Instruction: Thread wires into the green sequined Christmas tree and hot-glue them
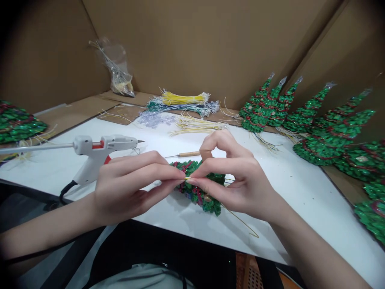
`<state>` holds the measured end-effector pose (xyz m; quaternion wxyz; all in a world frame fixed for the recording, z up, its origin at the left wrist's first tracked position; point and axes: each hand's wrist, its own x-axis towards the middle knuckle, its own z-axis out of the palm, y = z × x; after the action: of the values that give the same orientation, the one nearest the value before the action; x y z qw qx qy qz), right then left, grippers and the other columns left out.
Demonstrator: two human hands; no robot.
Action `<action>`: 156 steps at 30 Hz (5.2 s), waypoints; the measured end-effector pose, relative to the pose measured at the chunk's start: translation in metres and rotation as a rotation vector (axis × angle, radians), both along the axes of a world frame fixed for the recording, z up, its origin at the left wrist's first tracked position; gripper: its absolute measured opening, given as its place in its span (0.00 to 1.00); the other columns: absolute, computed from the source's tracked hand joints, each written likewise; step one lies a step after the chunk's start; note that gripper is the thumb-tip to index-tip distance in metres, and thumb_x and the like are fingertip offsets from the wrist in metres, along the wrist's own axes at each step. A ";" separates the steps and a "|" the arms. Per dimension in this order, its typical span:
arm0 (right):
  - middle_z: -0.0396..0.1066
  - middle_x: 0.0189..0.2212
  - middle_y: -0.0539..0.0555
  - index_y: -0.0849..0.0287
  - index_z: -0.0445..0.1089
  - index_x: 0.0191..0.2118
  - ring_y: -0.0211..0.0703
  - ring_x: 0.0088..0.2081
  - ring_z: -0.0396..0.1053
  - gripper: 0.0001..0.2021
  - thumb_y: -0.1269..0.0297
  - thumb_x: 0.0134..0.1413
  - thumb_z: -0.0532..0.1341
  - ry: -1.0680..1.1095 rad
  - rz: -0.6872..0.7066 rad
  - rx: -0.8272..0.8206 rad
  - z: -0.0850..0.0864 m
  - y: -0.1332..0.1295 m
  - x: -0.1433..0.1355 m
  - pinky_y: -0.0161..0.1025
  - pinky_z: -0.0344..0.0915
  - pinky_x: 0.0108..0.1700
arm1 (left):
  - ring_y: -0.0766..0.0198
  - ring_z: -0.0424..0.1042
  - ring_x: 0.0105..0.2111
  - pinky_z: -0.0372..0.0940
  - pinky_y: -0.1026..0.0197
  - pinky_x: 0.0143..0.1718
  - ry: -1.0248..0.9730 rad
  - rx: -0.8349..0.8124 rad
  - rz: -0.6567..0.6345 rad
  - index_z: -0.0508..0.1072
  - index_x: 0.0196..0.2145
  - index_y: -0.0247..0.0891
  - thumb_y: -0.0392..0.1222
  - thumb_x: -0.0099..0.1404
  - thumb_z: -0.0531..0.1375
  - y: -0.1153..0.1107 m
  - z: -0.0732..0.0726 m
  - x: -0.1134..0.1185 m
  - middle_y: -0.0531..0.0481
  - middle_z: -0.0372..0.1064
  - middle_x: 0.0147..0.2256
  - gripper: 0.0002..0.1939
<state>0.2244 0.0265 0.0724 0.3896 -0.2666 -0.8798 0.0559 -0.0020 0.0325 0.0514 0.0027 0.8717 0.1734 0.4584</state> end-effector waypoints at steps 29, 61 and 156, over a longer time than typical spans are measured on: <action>0.61 0.30 0.52 0.50 0.77 0.32 0.48 0.38 0.63 0.02 0.65 0.52 0.69 -0.048 -0.007 -0.024 -0.004 0.007 -0.002 0.50 0.63 0.42 | 0.73 0.68 0.27 0.62 0.71 0.28 0.053 -0.027 -0.011 0.72 0.38 0.37 0.33 0.68 0.60 0.008 -0.007 -0.003 0.54 0.71 0.30 0.02; 0.59 0.34 0.53 0.51 0.78 0.41 0.46 0.38 0.63 0.09 0.63 0.60 0.59 0.168 -0.054 -0.287 -0.027 0.012 0.001 0.48 0.64 0.45 | 0.68 0.57 0.23 0.53 0.62 0.22 0.334 0.218 0.179 0.71 0.32 0.35 0.28 0.66 0.56 -0.007 -0.008 0.004 0.55 0.64 0.27 0.07; 0.53 0.18 0.42 0.64 0.67 0.49 0.29 0.18 0.51 0.13 0.61 0.67 0.55 -0.193 0.448 -1.391 -0.009 0.022 0.071 0.30 0.51 0.21 | 0.70 0.70 0.32 0.64 0.68 0.37 0.082 -0.042 0.022 0.71 0.40 0.34 0.21 0.59 0.60 -0.012 -0.007 0.007 0.53 0.71 0.32 0.14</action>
<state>0.2958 0.0481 0.0630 0.0307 -0.2698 -0.7046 0.6556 0.0050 0.0208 0.0440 0.0089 0.8875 0.1926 0.4186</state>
